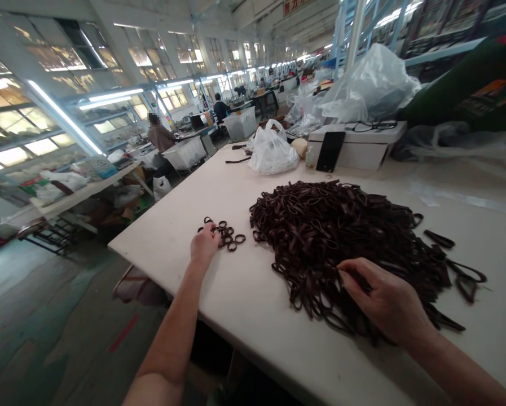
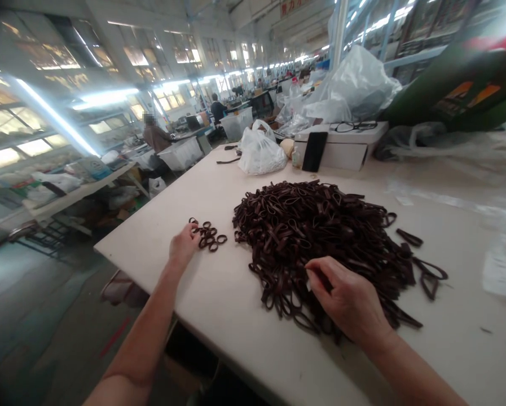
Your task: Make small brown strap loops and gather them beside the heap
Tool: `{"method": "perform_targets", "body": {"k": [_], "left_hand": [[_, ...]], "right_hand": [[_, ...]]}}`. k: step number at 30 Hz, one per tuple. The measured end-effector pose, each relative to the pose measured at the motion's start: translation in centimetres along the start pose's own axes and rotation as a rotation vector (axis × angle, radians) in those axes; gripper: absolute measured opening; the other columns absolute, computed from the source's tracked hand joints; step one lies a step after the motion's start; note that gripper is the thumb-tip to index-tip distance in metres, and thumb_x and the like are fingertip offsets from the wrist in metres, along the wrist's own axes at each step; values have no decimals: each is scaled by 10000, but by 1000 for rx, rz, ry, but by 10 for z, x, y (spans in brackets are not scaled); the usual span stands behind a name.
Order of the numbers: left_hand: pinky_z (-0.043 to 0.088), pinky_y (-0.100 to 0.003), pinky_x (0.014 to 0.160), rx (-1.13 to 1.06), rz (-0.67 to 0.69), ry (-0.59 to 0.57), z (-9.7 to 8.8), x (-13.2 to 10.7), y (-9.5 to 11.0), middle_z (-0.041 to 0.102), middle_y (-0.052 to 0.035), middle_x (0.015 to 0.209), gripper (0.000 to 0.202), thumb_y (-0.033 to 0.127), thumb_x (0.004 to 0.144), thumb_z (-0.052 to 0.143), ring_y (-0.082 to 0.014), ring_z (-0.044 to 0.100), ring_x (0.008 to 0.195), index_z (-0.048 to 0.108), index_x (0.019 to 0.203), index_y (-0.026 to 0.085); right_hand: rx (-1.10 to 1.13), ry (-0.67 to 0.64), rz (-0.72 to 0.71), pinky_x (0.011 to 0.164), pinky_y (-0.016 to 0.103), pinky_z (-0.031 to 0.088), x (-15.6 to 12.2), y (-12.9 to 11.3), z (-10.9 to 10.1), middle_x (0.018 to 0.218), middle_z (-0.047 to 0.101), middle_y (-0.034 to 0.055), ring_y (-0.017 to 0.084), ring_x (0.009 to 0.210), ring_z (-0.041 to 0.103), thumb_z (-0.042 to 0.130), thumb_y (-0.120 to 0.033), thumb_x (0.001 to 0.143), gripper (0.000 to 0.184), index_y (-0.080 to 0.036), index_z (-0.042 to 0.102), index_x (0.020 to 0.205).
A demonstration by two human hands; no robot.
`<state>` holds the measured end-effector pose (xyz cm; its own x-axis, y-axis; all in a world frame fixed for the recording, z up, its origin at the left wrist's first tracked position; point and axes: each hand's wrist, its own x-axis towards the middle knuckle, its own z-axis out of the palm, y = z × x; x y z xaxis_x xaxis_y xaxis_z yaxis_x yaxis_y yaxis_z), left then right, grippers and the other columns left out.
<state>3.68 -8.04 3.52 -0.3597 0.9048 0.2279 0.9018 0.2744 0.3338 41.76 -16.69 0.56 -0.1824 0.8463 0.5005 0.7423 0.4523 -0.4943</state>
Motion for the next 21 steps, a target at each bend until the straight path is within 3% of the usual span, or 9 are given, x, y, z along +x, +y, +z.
{"method": "perform_targets", "body": {"k": [2, 4, 7, 10, 14, 21], "left_hand": [[476, -285, 773, -16, 72, 41, 1, -1, 2, 718, -47, 850, 236, 234, 879, 537, -189, 657, 800, 681, 1063, 197], [483, -272, 815, -67, 237, 27, 6, -5, 15, 712, -47, 917, 184, 222, 869, 553, -166, 652, 807, 704, 970, 195], [487, -279, 898, -124, 506, -107, 19, -14, 43, 705, -44, 1015, 196, 186, 840, 577, -163, 651, 886, 712, 980, 206], [472, -318, 983, -108, 655, -226, 35, -24, 65, 686, -64, 1130, 298, 166, 810, 608, -204, 618, 1057, 694, 1093, 203], [487, -329, 970, -130, 714, -284, 46, -46, 73, 690, -84, 1084, 293, 101, 797, 587, -211, 618, 1037, 704, 1059, 165], [521, -297, 924, -382, 668, -285, 42, -80, 60, 706, -60, 1067, 218, 106, 833, 609, -170, 652, 982, 732, 991, 191]], "right_hand": [[4, 1, 1, 641, 280, 502, 0, -1, 1, 798, 715, 14, 164, 656, 674, 477, -336, 934, 186, -229, 626, 900], [8, -1, -9, 643, 280, 499, 0, -1, 1, 801, 713, 15, 164, 662, 673, 480, -328, 935, 179, -229, 626, 902], [19, -20, -28, 645, 274, 496, -1, -1, 1, 806, 706, 17, 162, 674, 674, 487, -319, 938, 166, -227, 623, 914], [24, -41, -41, 658, 270, 497, -2, -1, 1, 818, 701, 17, 159, 689, 675, 488, -311, 940, 163, -223, 624, 923], [25, -39, -36, 652, 272, 495, -1, -3, 0, 819, 704, 17, 155, 678, 671, 480, -301, 932, 173, -221, 631, 903], [25, -71, -29, 659, 280, 514, -1, -7, 2, 830, 716, 25, 167, 704, 683, 466, -285, 915, 177, -227, 631, 894]]}}
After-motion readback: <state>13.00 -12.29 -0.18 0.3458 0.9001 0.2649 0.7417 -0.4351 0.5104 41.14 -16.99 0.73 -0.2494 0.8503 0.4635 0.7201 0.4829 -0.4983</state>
